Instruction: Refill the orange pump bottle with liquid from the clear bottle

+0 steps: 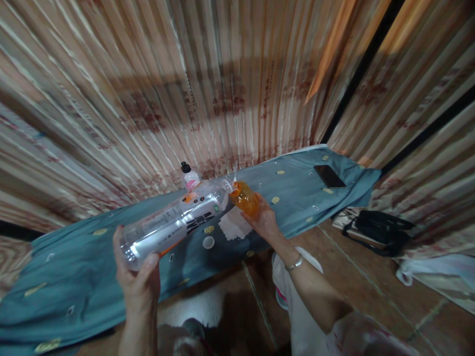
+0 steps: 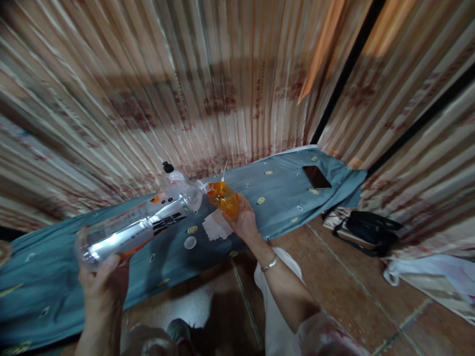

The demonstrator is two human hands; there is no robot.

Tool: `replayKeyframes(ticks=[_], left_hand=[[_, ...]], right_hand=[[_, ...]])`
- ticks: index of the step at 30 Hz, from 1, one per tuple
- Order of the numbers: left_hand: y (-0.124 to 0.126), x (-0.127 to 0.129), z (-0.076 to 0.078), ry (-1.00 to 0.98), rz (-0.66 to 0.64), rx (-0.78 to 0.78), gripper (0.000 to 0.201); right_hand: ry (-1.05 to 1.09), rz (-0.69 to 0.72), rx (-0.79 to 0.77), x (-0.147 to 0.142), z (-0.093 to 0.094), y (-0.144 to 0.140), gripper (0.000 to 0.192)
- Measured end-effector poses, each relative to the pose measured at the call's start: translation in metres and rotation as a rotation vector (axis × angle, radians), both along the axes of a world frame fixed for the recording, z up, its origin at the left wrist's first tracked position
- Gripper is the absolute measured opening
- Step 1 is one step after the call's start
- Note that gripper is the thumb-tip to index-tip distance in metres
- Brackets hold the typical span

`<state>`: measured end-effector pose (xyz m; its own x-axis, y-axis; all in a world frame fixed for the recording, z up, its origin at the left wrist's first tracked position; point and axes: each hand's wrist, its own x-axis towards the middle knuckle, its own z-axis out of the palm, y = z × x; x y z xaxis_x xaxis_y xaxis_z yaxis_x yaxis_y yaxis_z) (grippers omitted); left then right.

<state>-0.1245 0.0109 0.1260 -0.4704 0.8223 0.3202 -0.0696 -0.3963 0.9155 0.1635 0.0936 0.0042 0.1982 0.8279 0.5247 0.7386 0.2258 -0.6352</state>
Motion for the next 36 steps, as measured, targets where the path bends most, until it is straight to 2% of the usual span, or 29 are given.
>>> replayKeyframes(ticks=[6, 17, 24, 30, 36], left_hand=[[0.0024, 0.0009, 0.0005, -0.017, 0.006, 0.012, 0.095], [0.0009, -0.0001, 0.0003, -0.057, -0.02, 0.036, 0.089], [0.0007, -0.0017, -0.0015, -0.044, -0.012, 0.023, 0.089], [0.001, -0.0011, -0.0008, -0.009, -0.004, 0.008, 0.092], [0.0023, -0.0011, -0.0008, -0.074, -0.01, 0.034, 0.089]], right_hand=[[-0.004, 0.0, 0.009, 0.0001, -0.0021, 0.0008, 0.078], [0.018, 0.005, -0.01, 0.0001, 0.0011, -0.0009, 0.077], [0.009, -0.008, 0.026, -0.0004, -0.0021, 0.0003, 0.075], [-0.001, -0.009, -0.002, -0.0002, -0.0021, 0.0003, 0.077], [0.0, -0.005, -0.012, -0.0004, -0.0016, 0.0007, 0.076]])
